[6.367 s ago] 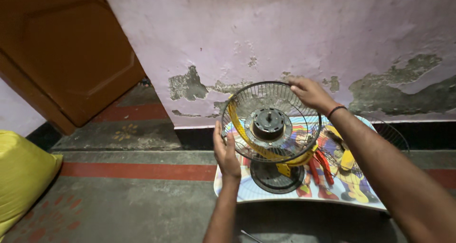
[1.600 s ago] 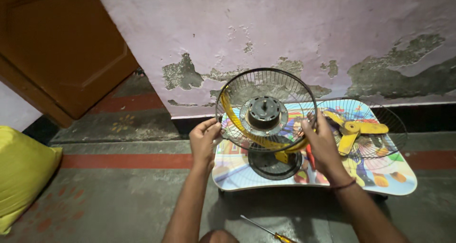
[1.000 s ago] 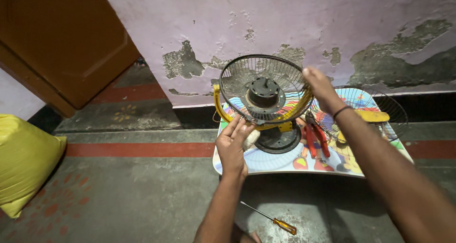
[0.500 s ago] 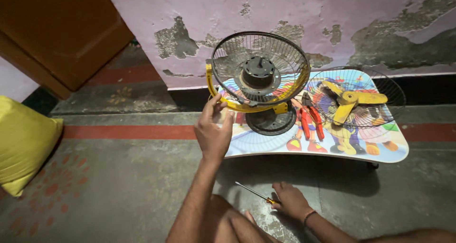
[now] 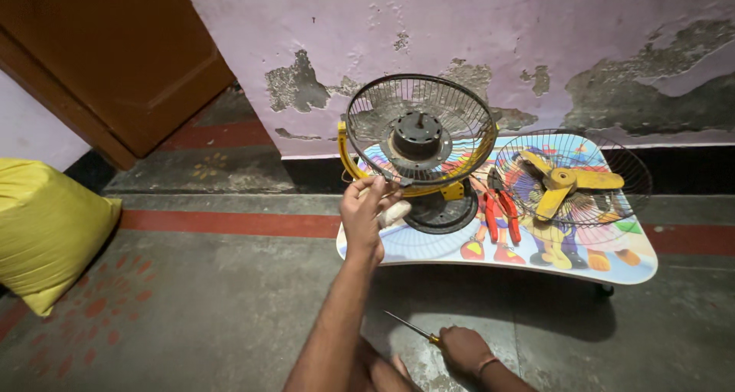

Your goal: The person sits on the floor and works on a disassembled electric fan placed on a small table. They use a screwdriver to tighten screws on the fan's motor housing and cage, then handle the fan blades and cage components.

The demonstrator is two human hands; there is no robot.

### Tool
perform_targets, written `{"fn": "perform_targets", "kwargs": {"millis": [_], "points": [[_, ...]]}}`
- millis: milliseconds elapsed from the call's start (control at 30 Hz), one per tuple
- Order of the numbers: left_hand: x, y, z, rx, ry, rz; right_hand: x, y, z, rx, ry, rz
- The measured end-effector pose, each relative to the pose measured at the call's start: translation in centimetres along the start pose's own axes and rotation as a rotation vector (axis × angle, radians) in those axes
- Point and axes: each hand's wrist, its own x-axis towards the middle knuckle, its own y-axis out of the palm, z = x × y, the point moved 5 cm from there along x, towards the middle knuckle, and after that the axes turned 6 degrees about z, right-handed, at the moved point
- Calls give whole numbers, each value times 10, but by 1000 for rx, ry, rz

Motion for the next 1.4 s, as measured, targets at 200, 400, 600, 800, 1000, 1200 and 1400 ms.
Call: {"fn": "perform_targets", "kwargs": {"millis": [200, 400, 600, 800, 1000, 1200, 1400], "points": [[9, -5, -3, 46, -23, 21, -52, -131, -6, 337, -221, -273], [7, -4, 1, 59, -4, 8, -136, -250, -8, 551, -145, -671], [10, -1, 3, 102, 52, -67, -143, -293, 14, 390, -287, -988], [22, -6, 2, 177, 165, -94, -135, -298, 15, 339, -306, -1031], [23, -9, 6, 86, 154, -75, -137, -294, 11, 363, -306, -1048], [20, -5, 1, 72, 137, -102, -138, -303, 20, 324, -382, -1075], [18, -5, 0, 80, 112, -107, -145, -315, 24, 184, -507, -1087]]}}
